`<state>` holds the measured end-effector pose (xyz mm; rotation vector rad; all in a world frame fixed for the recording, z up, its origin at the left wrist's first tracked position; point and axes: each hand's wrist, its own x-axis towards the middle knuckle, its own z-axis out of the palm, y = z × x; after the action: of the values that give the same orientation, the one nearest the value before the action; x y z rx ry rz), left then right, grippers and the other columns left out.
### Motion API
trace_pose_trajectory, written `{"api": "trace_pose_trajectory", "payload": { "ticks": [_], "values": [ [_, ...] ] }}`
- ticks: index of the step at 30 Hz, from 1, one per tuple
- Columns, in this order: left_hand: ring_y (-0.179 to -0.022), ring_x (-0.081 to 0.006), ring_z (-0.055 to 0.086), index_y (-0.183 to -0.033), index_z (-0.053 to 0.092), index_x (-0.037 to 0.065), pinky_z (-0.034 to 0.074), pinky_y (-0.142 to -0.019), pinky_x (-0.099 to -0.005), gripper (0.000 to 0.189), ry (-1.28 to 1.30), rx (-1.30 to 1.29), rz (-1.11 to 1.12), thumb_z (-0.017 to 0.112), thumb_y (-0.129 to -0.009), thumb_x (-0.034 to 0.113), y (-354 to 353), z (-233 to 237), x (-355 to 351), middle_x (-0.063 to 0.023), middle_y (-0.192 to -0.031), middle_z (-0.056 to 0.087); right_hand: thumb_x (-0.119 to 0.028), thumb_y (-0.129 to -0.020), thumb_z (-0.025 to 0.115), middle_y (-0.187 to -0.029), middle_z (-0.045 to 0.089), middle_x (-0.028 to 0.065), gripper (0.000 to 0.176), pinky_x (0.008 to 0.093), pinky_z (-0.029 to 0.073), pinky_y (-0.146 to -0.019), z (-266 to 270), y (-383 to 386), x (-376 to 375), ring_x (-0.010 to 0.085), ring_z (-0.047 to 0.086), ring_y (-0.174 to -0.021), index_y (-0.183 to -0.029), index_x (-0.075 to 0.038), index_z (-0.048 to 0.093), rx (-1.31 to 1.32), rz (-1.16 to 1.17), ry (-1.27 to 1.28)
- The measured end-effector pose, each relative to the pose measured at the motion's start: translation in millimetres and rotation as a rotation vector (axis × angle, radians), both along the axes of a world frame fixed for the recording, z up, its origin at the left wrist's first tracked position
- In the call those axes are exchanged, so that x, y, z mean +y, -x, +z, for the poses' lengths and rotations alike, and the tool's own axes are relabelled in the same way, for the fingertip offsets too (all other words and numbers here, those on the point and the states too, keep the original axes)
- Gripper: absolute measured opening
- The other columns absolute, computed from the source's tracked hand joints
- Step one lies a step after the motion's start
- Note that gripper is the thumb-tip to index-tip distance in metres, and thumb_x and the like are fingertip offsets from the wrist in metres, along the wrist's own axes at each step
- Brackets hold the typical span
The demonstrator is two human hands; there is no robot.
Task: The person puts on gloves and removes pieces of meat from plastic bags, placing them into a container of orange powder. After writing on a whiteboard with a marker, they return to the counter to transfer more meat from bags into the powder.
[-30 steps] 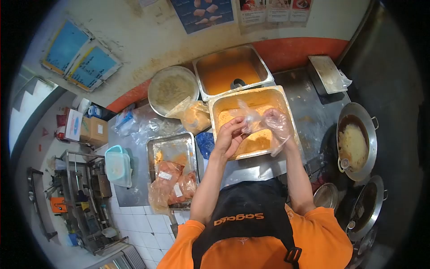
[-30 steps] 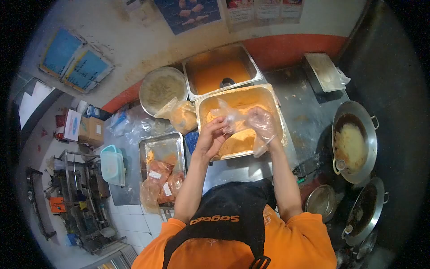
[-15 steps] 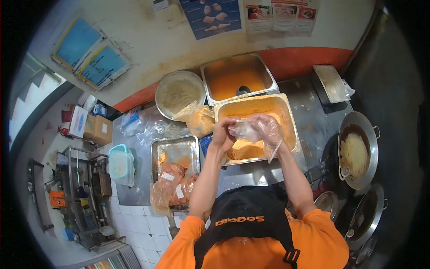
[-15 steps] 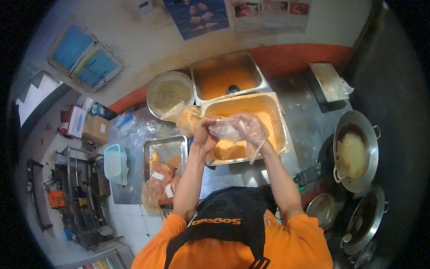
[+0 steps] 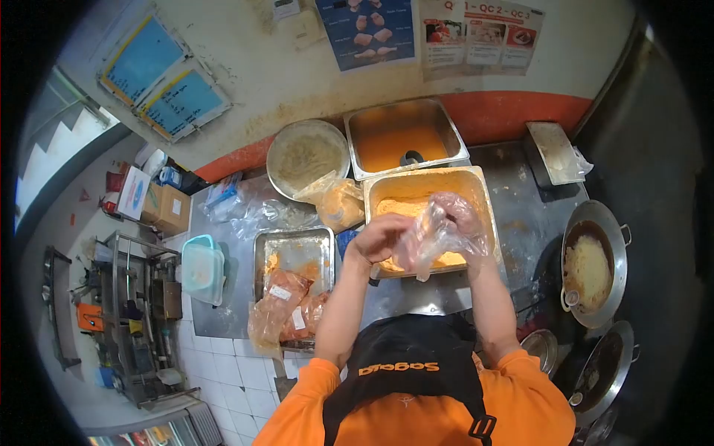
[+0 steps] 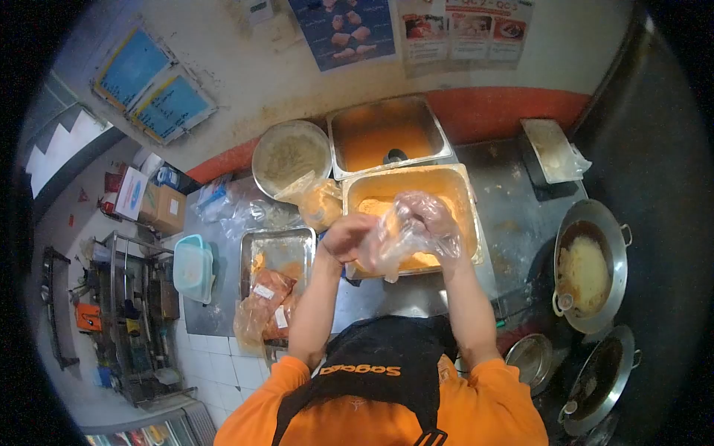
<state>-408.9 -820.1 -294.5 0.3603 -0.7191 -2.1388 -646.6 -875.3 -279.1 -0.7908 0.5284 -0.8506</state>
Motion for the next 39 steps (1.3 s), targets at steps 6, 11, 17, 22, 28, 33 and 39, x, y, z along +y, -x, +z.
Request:
{"api": "trace_pose_trajectory", "payload": {
  "ticks": [6,11,17,22,28,33,39],
  "values": [
    [-0.092,-0.0100,0.063,-0.114,0.070,-0.003,0.051,-0.086,-0.0286,0.028,0.597,-0.895,-0.090,0.071,-0.091,0.013,16.1,37.7,-7.1,-0.0059,-0.100,0.072,-0.019,-0.092,0.074,-0.090,0.071,0.0088,0.019,0.0300,0.054,-0.073,105.0,-21.9,14.4,0.0159,0.069,-0.085,-0.090,-0.001,0.072,0.694,0.380,0.619],
    [-0.098,-0.0109,0.063,-0.109,0.073,-0.002,0.051,-0.088,-0.0298,0.023,0.465,-0.964,0.279,0.072,-0.091,0.013,11.3,47.2,-9.4,-0.0060,-0.101,0.074,-0.013,-0.086,0.076,-0.097,0.070,0.0122,0.017,0.0353,0.055,-0.077,103.7,-22.0,25.1,0.0263,0.069,-0.095,-0.101,-0.004,0.072,0.848,-0.173,1.437],
    [-0.121,-0.0182,0.060,-0.138,0.056,-0.001,0.046,-0.105,-0.0342,0.040,0.230,-0.537,0.735,0.048,-0.109,0.025,26.9,19.1,4.4,-0.0108,-0.133,0.063,-0.012,-0.082,0.079,-0.096,0.067,0.0102,0.028,0.0352,0.055,-0.074,91.8,-18.8,65.7,0.0268,0.066,-0.085,-0.106,-0.004,0.068,0.880,-0.410,0.910],
    [-0.124,-0.0189,0.060,-0.136,0.058,-0.001,0.050,-0.102,-0.0364,0.036,0.276,-0.434,0.440,0.050,-0.106,0.018,30.5,12.1,15.9,-0.0129,-0.137,0.062,-0.013,-0.082,0.081,-0.091,0.073,0.0107,0.026,0.0336,0.056,-0.075,44.1,-30.8,42.3,0.0222,0.072,-0.085,-0.104,-0.003,0.070,0.831,-0.505,1.093],
    [-0.105,-0.0336,0.067,-0.109,0.070,-0.001,0.056,-0.083,-0.0375,0.035,1.103,-1.529,0.760,0.067,-0.074,-0.006,38.5,50.6,38.0,-0.0205,-0.116,0.068,-0.007,-0.089,0.073,-0.086,0.075,0.0097,0.017,0.0298,0.055,-0.070,53.3,-20.2,32.7,0.0123,0.070,-0.078,-0.104,-0.001,0.074,0.648,-0.345,0.629],
    [-0.105,-0.0374,0.065,-0.102,0.070,-0.001,0.055,-0.084,-0.0388,0.038,1.405,-1.261,0.620,0.065,-0.065,-0.009,50.8,30.9,18.3,-0.0201,-0.112,0.068,-0.011,-0.092,0.074,-0.086,0.075,0.0057,0.021,0.0270,0.054,-0.070,75.6,-18.6,28.1,0.0090,0.067,-0.079,-0.109,0.002,0.074,0.648,-0.245,0.748],
    [-0.111,-0.0183,0.066,-0.104,0.072,0.003,0.056,-0.090,-0.0328,0.014,0.311,-0.697,0.776,0.064,-0.100,0.014,53.0,11.6,-7.9,-0.0065,-0.116,0.070,-0.007,-0.091,0.072,-0.090,0.074,0.0087,0.020,0.0306,0.055,-0.075,99.1,-7.3,32.1,0.0145,0.069,-0.081,-0.109,0.001,0.072,0.694,-0.685,0.936]
  ]
}}
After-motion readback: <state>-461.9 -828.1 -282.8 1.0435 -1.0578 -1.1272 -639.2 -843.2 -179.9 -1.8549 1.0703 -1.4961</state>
